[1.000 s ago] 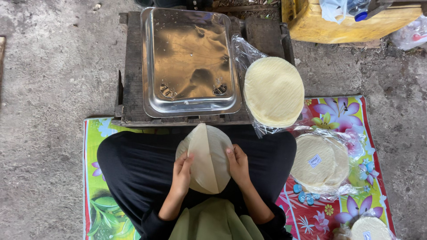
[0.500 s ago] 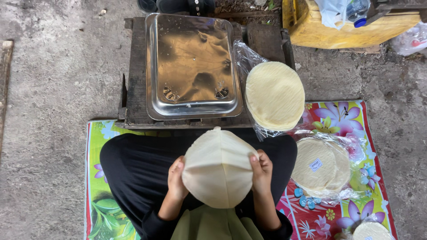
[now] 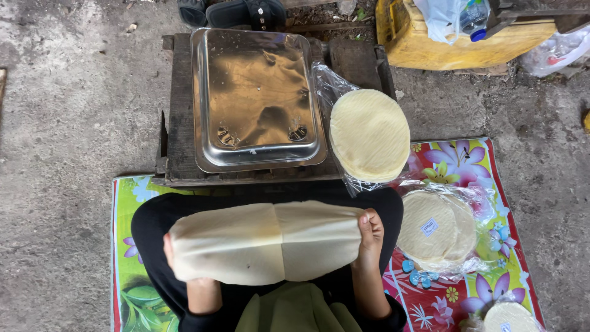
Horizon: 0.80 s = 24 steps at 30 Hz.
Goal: The person separates thin dough wrappers from a stack by hand, folding them into triangles and placing them into a plastic bag.
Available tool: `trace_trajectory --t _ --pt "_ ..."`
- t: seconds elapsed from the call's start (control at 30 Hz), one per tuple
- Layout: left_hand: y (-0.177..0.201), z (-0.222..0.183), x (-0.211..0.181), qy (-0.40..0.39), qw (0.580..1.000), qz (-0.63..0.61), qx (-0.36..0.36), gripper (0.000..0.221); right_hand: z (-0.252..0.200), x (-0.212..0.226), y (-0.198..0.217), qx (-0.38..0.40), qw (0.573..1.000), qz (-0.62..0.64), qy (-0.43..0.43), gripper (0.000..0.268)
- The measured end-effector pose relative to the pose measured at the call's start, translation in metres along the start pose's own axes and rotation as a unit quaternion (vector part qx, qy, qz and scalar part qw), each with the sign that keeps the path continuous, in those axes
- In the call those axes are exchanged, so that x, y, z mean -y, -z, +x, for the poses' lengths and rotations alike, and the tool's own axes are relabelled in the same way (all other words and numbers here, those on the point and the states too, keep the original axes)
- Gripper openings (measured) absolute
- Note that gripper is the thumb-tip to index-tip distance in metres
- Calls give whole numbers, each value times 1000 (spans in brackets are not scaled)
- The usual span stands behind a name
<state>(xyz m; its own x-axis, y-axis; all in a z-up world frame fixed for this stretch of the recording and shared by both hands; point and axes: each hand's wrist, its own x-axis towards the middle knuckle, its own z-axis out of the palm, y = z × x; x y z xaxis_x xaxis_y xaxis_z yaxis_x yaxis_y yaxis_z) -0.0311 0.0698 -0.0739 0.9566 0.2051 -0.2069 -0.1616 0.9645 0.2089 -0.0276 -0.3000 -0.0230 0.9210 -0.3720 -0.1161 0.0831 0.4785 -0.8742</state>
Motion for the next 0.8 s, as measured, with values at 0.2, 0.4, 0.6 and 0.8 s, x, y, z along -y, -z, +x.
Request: trace_trajectory --t 0.2,0.4,0.6,0.8 --pt "2 -1 -30 -81 992 85 -51 42 9 30 13 -180 974 -13 -134 35" --pt "6 7 -65 -141 976 147 -75 43 81 120 56 -60 970 -128 200 31" --pt "25 3 -74 -205 950 209 -110 45 231 120 10 116 839 -451 279 21" --pt "39 -22 -29 -228 829 502 -91 51 235 52 -73 124 634 -748 155 26"
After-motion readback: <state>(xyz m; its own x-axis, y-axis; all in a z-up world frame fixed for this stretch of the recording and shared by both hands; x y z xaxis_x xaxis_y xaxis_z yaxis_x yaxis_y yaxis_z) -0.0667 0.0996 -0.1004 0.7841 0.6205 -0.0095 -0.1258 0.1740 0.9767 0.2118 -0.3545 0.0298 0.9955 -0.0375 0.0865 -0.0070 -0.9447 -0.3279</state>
